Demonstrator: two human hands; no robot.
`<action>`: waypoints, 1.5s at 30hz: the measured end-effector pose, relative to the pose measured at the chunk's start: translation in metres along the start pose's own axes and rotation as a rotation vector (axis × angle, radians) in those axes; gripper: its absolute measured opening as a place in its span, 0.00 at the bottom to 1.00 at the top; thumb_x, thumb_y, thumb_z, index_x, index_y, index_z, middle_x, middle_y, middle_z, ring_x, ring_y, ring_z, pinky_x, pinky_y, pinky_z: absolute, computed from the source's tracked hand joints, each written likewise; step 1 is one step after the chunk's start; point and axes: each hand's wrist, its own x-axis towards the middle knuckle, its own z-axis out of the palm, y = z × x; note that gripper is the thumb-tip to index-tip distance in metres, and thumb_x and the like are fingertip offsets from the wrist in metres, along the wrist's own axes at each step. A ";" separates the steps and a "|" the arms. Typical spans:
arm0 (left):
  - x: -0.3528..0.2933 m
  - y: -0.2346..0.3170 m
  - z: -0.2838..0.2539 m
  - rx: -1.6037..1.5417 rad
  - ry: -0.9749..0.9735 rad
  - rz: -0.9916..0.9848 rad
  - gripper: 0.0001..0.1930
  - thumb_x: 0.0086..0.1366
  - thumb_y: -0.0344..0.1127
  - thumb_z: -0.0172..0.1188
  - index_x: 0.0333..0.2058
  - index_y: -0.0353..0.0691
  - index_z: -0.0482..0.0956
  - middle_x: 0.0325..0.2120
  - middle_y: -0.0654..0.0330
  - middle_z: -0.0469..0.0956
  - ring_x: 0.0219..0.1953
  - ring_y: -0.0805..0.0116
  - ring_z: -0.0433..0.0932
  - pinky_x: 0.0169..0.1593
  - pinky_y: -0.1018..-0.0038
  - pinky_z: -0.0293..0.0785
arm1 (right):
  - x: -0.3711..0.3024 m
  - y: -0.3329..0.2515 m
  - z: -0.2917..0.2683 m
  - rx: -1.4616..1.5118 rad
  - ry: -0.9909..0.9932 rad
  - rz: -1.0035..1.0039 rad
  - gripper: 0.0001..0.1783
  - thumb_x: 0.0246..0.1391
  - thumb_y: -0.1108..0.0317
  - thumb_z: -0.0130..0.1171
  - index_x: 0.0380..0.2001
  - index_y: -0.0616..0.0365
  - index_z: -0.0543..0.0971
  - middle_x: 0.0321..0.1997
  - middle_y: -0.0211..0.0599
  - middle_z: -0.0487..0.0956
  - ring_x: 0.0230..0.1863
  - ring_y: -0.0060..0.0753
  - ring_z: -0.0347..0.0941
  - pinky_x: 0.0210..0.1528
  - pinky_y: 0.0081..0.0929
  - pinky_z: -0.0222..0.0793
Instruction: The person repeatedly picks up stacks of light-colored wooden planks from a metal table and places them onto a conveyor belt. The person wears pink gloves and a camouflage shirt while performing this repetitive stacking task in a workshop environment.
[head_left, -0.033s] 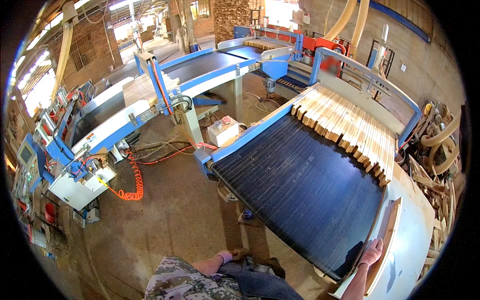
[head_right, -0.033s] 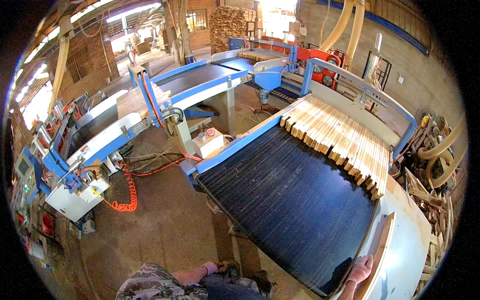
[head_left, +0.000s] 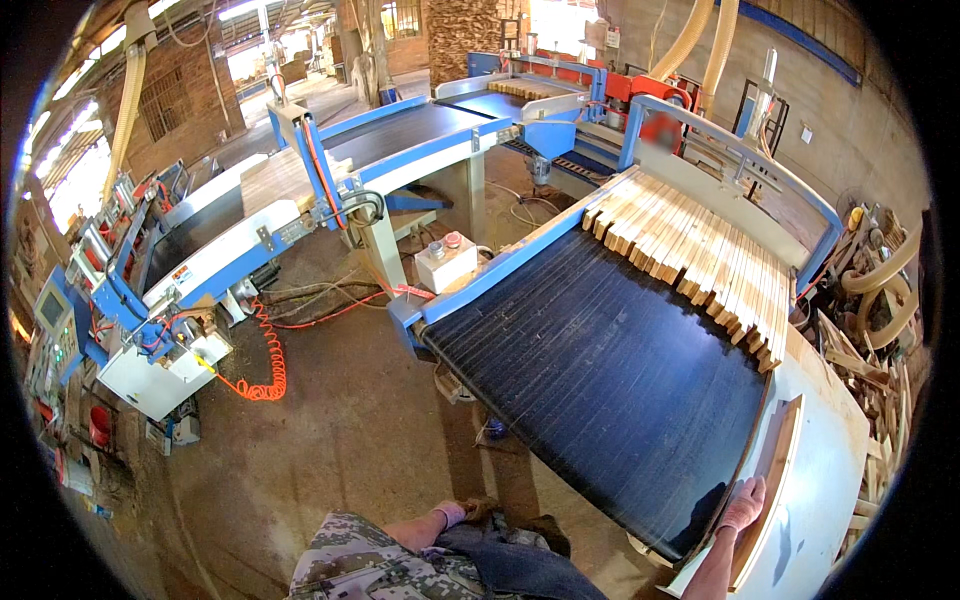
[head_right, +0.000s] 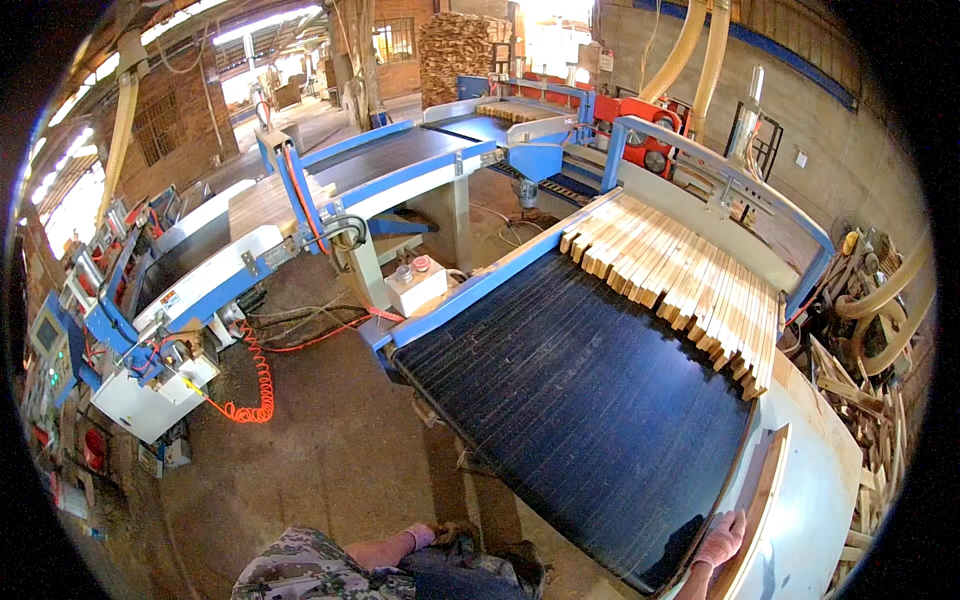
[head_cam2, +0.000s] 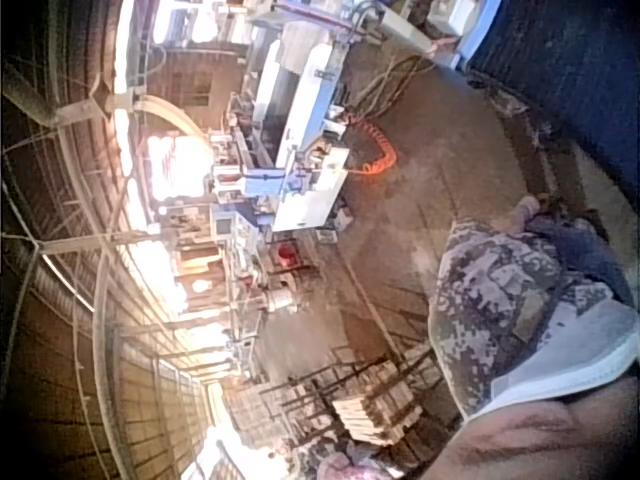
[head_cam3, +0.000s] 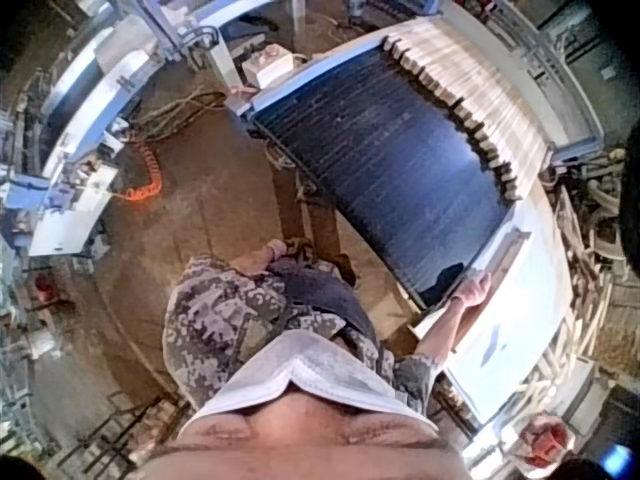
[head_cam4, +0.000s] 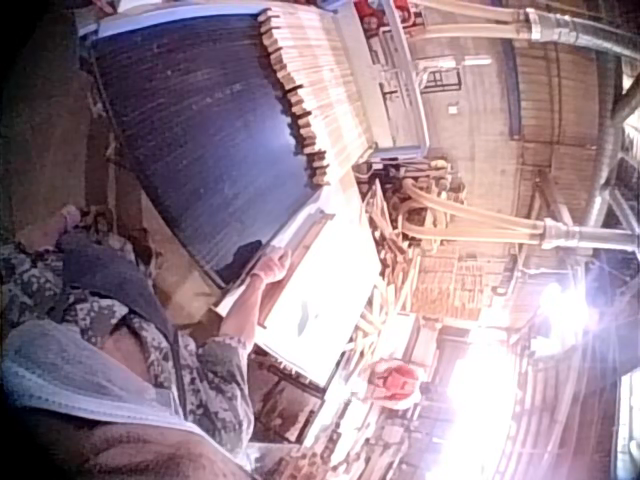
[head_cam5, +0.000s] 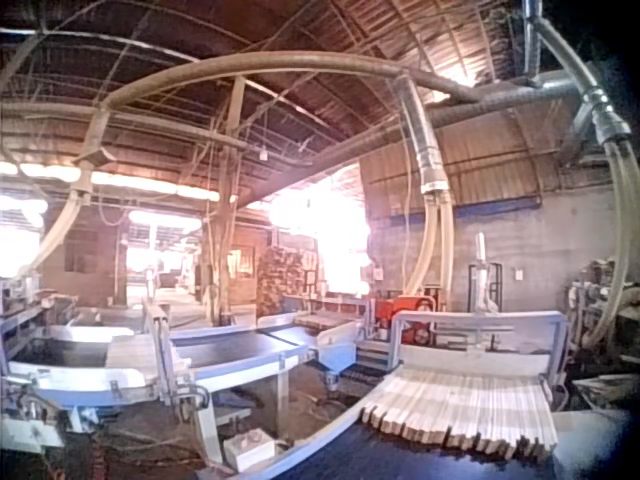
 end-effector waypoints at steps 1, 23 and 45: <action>0.003 0.000 0.001 -0.014 0.003 -0.005 0.19 0.73 0.39 0.48 0.50 0.46 0.89 0.51 0.53 0.87 0.53 0.53 0.86 0.54 0.58 0.83 | 0.001 0.003 0.000 0.010 0.013 -0.006 0.24 0.69 0.59 0.60 0.61 0.65 0.80 0.60 0.49 0.84 0.61 0.46 0.79 0.66 0.36 0.70; 0.067 -0.029 0.055 -0.405 0.053 -0.030 0.26 0.79 0.58 0.41 0.67 0.58 0.75 0.65 0.55 0.77 0.64 0.53 0.78 0.65 0.58 0.75 | -0.003 0.005 0.006 0.073 0.025 -0.037 0.25 0.68 0.59 0.61 0.60 0.66 0.80 0.59 0.50 0.84 0.60 0.46 0.80 0.65 0.37 0.72; 0.046 -0.018 0.037 -0.272 0.042 0.003 0.25 0.74 0.37 0.48 0.68 0.57 0.73 0.58 0.58 0.83 0.54 0.53 0.85 0.54 0.60 0.82 | -0.001 0.007 -0.001 0.076 0.022 0.000 0.25 0.70 0.60 0.61 0.61 0.68 0.79 0.62 0.50 0.83 0.63 0.45 0.79 0.67 0.35 0.71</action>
